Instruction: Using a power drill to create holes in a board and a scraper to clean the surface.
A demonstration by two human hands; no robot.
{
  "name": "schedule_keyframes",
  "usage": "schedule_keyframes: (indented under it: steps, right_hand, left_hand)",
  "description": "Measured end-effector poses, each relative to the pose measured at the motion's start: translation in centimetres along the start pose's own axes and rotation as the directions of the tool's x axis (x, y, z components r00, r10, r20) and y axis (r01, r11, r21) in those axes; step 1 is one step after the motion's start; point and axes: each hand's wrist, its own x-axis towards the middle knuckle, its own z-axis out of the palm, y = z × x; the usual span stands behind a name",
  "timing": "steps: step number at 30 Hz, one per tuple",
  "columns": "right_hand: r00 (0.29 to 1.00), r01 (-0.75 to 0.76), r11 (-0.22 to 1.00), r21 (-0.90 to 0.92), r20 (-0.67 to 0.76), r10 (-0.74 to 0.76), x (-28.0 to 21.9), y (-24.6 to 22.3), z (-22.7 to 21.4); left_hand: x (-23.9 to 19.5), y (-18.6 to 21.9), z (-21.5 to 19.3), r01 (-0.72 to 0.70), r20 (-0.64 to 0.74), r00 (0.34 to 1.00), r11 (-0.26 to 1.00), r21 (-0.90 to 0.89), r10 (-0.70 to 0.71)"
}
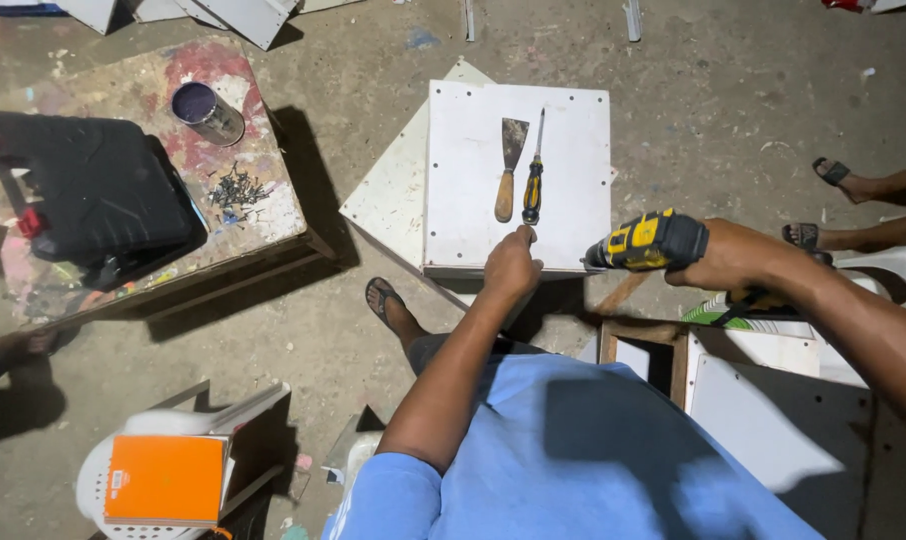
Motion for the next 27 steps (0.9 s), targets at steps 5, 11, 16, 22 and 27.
schedule_keyframes:
  steps: [5,11,16,22,27]
  right_hand:
    - [1.0,-0.011,1.0,0.006,0.003,0.011,-0.2,-0.2,-0.1]
    - [0.999,-0.035,0.998,0.057,-0.026,0.036,-0.1,0.3,0.3]
    - [0.997,-0.051,0.978,0.202,-0.039,0.06,-1.1,0.0,0.1]
    - [0.996,-0.069,0.978,0.199,-0.034,0.077,-1.1,-0.1,0.3]
    - [0.993,-0.089,0.976,0.201,-0.055,0.102,-0.7,0.5,0.8]
  left_hand:
    - [-0.2,0.1,-0.2,0.0,-0.007,1.0,1.0,-0.013,-0.001]
    - [0.4,-0.5,0.6,-0.013,-0.022,1.0,1.0,-0.003,0.013]
    - [0.0,0.2,0.0,0.024,-0.003,1.0,1.0,0.016,-0.024]
    - [0.4,-0.3,0.6,0.02,-0.014,1.0,0.999,0.029,-0.02]
    - [0.5,-0.2,0.5,0.023,-0.009,1.0,0.999,0.025,-0.022]
